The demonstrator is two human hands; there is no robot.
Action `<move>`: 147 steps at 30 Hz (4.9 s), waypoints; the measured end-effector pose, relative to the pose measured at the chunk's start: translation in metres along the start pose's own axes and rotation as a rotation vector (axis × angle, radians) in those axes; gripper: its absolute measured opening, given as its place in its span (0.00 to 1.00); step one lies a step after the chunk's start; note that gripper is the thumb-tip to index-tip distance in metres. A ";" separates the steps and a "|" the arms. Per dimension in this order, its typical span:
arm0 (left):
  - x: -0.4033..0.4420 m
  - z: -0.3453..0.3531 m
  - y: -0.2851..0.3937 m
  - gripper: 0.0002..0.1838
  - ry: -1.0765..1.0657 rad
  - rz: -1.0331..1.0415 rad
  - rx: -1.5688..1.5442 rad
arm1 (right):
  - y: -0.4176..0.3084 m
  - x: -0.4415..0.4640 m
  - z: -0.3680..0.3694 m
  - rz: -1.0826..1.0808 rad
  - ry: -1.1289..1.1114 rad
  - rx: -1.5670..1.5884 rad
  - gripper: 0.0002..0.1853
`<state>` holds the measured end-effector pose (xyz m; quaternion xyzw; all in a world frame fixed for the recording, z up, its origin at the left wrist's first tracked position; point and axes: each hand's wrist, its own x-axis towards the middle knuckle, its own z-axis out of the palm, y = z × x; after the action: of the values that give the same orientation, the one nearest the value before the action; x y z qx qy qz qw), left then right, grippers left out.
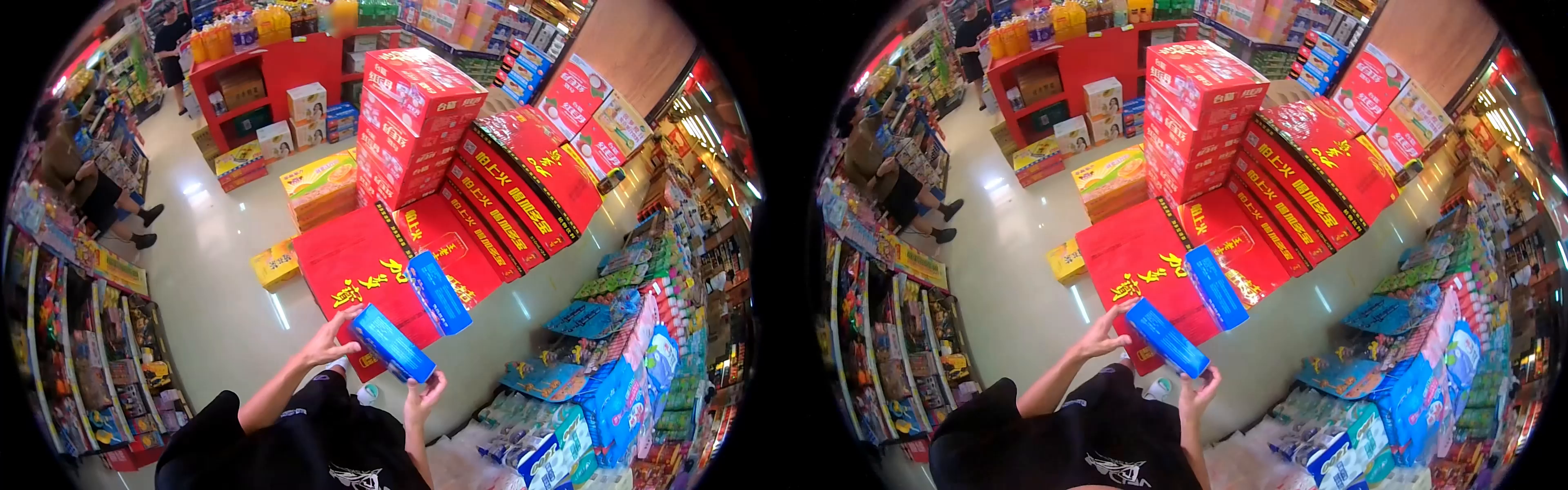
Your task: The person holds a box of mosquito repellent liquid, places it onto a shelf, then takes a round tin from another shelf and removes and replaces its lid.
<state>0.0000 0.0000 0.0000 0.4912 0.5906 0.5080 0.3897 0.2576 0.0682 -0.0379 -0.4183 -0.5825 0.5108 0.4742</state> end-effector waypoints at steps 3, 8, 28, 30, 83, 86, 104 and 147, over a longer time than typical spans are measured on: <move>-0.020 -0.016 0.025 0.53 -0.017 0.009 -0.094 | -0.019 -0.010 0.016 -0.029 0.044 0.130 0.32; -0.022 -0.021 0.114 0.68 -0.135 0.285 -0.256 | -0.152 0.037 -0.008 -0.043 -0.052 0.007 0.24; -0.073 0.030 0.245 0.64 0.489 0.692 -0.602 | -0.293 -0.001 -0.024 -0.291 -0.316 0.423 0.73; -0.078 0.033 0.247 0.61 0.491 0.671 -0.593 | -0.248 0.005 -0.037 -0.330 -0.348 0.449 0.72; -0.090 0.071 0.239 0.50 0.625 0.608 -0.715 | -0.233 -0.006 -0.046 -0.365 -0.118 0.559 0.52; -0.093 0.074 0.238 0.49 0.606 0.597 -0.686 | -0.224 -0.007 -0.047 -0.396 -0.089 0.557 0.52; -0.110 0.087 0.255 0.58 0.812 0.713 -0.658 | -0.176 -0.006 -0.057 -0.457 -0.200 0.994 0.46; -0.087 0.089 0.217 0.48 -0.161 0.921 -0.873 | -0.242 -0.093 -0.103 -0.394 0.276 0.684 0.47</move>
<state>0.1445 -0.0656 0.1940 0.5272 0.0264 0.7789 0.3386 0.3761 -0.0333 0.1932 -0.1817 -0.3793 0.5134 0.7481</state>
